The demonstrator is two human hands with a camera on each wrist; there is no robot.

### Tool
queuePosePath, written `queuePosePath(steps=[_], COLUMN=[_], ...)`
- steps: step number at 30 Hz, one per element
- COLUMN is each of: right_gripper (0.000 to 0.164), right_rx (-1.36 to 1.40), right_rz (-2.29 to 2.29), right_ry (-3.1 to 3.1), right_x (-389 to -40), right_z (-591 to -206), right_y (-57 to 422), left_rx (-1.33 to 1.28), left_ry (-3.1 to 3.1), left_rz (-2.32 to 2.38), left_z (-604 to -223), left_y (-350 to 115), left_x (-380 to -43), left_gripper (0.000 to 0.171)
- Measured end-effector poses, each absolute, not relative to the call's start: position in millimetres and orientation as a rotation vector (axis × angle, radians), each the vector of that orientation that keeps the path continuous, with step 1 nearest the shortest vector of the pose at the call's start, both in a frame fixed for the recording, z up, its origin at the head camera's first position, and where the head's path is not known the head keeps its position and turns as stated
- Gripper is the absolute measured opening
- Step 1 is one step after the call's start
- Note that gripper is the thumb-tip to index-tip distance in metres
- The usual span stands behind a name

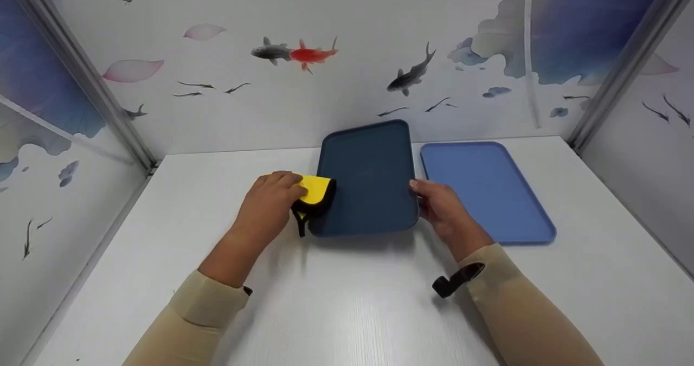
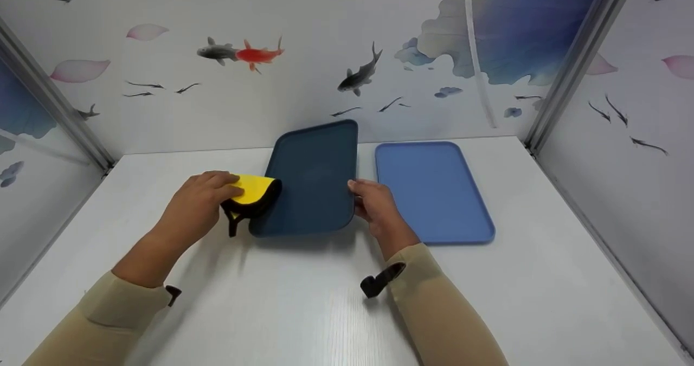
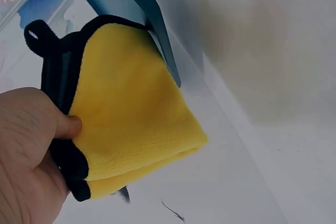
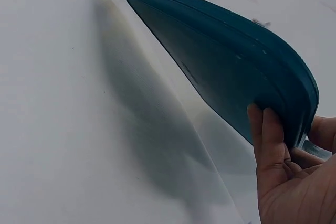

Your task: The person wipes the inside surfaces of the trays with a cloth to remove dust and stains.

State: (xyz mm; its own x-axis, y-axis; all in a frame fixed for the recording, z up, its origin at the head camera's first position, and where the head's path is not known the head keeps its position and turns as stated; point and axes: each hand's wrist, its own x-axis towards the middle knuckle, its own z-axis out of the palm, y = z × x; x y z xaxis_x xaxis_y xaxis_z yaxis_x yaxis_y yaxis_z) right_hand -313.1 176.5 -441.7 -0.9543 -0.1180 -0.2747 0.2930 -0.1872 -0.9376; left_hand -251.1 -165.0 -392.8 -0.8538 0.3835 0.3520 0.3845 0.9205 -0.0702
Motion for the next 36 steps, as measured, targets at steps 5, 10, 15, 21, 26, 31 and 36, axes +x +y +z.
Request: queuePosePath(steps=[5, 10, 15, 21, 26, 31, 36], right_gripper=[0.011, 0.017, 0.043, 0.052, 0.046, 0.046, 0.046], right_rx=[0.212, 0.217, 0.188, 0.180, 0.187, 0.169, 0.140], right_rz=[-2.228, -2.190, -2.139, -2.082, -1.995, -1.896, -1.786], right_ry=[1.789, 1.814, 1.846, 1.866, 1.947, 2.050, 2.196], right_x=[-315.2, -317.3, -318.4, -319.1, -318.9, -318.3, -318.1], right_z=[-445.4, -450.0, -453.8, -455.8, -456.7, -457.6, -457.3], right_y=[175.7, 175.9, 175.6, 176.6, 179.1, 180.5, 179.8], left_rx=[-0.551, -0.544, -0.540, -0.541, -0.545, -0.546, -0.556], left_ry=[-2.712, -2.707, -2.688, -2.680, -2.694, -2.698, -2.686], left_rz=[-0.012, -0.008, -0.012, -0.018, -0.024, -0.035, -0.043], left_z=[-390.2, -387.1, -385.8, -386.2, -386.7, -386.6, -387.3], left_y=[-167.2, -169.2, -170.9, -172.2, -171.9, -171.1, -170.7], left_x=[-250.2, -248.0, -246.8, -246.9, -247.8, -246.8, -246.1], left_gripper=[0.040, 0.041, 0.041, 0.041, 0.042, 0.042, 0.042])
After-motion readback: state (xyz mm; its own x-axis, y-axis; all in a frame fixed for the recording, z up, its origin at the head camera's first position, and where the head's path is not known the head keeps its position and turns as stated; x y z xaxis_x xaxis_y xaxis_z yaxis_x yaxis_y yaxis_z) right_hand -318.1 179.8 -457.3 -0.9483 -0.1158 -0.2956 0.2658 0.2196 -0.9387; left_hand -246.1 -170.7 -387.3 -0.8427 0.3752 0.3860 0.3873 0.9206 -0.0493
